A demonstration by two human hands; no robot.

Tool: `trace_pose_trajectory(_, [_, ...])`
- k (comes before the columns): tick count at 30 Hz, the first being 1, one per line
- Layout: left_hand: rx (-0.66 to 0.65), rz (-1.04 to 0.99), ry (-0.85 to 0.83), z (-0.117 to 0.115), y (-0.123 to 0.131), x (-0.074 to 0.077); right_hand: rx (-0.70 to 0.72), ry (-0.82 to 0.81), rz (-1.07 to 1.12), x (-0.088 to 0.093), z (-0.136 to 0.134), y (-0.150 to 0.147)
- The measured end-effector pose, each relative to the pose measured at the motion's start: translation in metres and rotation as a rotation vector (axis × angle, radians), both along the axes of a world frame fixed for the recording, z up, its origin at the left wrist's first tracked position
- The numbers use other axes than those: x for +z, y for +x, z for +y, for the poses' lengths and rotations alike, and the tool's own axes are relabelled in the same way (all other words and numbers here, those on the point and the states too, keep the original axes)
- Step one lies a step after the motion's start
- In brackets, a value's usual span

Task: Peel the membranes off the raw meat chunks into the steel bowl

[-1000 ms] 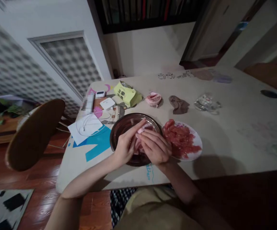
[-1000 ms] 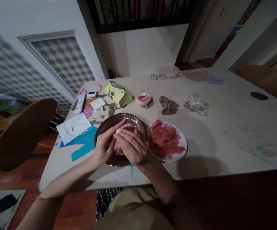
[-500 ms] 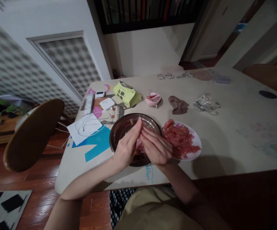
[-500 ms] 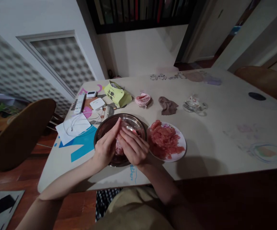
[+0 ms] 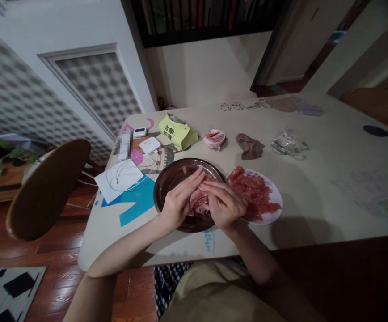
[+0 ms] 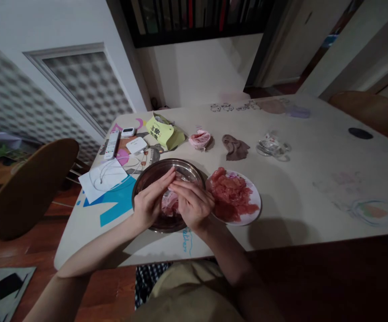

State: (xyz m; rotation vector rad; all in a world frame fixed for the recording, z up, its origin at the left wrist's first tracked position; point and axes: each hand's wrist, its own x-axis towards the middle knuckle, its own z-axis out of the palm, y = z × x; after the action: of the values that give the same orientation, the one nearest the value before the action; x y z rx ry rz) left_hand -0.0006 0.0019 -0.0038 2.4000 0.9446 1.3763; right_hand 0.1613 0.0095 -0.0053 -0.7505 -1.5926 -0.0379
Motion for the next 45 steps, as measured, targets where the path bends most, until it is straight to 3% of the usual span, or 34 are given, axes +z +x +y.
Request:
trace_pose_trajectory(6, [-0.011, -0.116, -0.310, -0.004, 0.001, 0.009, -0.026, 0.083, -0.081, -0.012, 0.005, -0.002])
trace_pose_trajectory(10, [0.035, -0.211, -0.473, -0.004, 0.003, 0.007, -0.045, 0.103, -0.103, -0.019, 0.005, -0.004])
trace_pose_trajectory(24, [0.051, -0.163, -0.226, -0.012, 0.016, -0.020, -0.068, -0.046, 0.075, -0.005, 0.006, -0.007])
trace_pose_trajectory(32, [0.048, -0.209, -0.486, -0.004, 0.008, -0.005, 0.066, -0.084, 0.094, -0.006, 0.012, -0.006])
trace_pose_trajectory(38, [0.105, -0.130, -0.370, 0.008, -0.008, -0.002, 0.245, -0.015, -0.110, -0.008, 0.015, -0.001])
trace_pose_trajectory(45, [0.146, -0.002, -0.278, -0.002, -0.011, -0.002, 0.209, -0.027, -0.323, -0.019, 0.013, 0.013])
